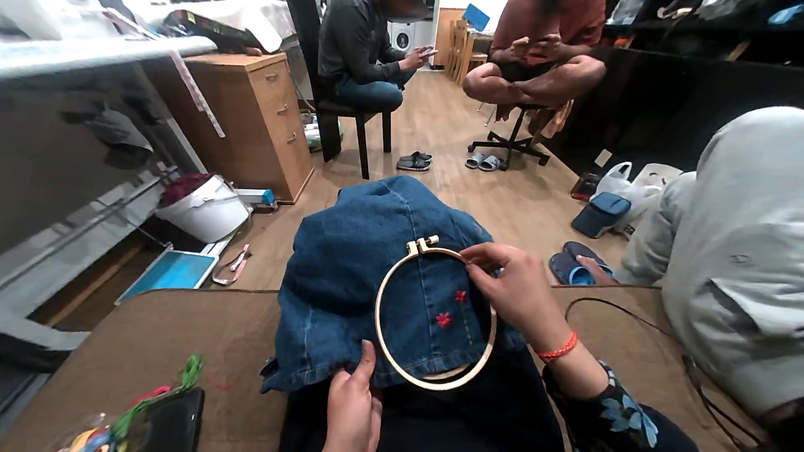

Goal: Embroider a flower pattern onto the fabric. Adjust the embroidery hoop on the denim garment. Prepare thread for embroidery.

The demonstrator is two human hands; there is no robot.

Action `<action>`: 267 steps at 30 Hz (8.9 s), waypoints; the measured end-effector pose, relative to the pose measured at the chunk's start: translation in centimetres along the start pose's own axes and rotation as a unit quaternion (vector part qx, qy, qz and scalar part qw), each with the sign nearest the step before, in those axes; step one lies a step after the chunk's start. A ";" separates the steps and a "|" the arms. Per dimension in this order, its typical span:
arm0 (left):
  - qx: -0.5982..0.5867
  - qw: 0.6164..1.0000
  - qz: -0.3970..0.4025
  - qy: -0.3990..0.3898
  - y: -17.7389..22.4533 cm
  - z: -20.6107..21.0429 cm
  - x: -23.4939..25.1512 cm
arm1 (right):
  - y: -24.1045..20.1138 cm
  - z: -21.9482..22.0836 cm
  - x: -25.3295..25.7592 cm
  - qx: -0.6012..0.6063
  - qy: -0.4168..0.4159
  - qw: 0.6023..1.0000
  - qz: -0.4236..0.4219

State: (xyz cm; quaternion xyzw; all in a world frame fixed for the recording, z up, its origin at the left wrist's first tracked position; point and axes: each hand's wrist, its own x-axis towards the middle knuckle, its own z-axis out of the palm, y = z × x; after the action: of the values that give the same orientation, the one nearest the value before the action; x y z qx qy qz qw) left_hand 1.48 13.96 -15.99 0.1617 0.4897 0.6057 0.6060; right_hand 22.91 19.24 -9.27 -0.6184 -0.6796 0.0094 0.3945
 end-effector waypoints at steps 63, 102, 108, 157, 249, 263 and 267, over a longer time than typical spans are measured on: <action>0.025 0.995 0.059 -0.078 1.0 2.2 2.3 | 0.1 0.3 1.4 0.078 -0.098 0.977 0.174; 0.176 0.970 0.140 -0.094 1.1 4.9 3.5 | -0.9 2.0 3.7 0.025 0.002 0.997 -0.077; 0.220 0.958 0.159 -0.092 1.0 5.1 3.6 | 0.7 1.8 4.5 0.075 -0.036 0.987 -0.139; 0.296 0.940 0.168 -0.033 -0.1 4.1 3.4 | 3.4 4.1 -1.5 -0.116 0.168 0.979 0.013; 0.034 0.981 0.191 0.016 0.0 5.6 2.3 | -3.7 3.1 -10.3 0.584 0.209 0.724 0.302; -0.026 0.988 -0.052 -0.145 2.9 1.8 2.1 | 0.3 -0.6 -8.6 0.778 -0.092 0.519 0.343; -0.050 0.989 -0.064 -0.121 2.8 1.5 1.5 | -0.9 0.0 -8.9 0.811 -0.099 0.469 0.336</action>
State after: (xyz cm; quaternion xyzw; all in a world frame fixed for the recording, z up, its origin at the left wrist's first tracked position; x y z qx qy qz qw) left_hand 0.76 16.51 -13.66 0.1712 0.3917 0.5651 0.7057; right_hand 21.52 11.52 -13.51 -0.1974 -0.1420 0.7492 0.6160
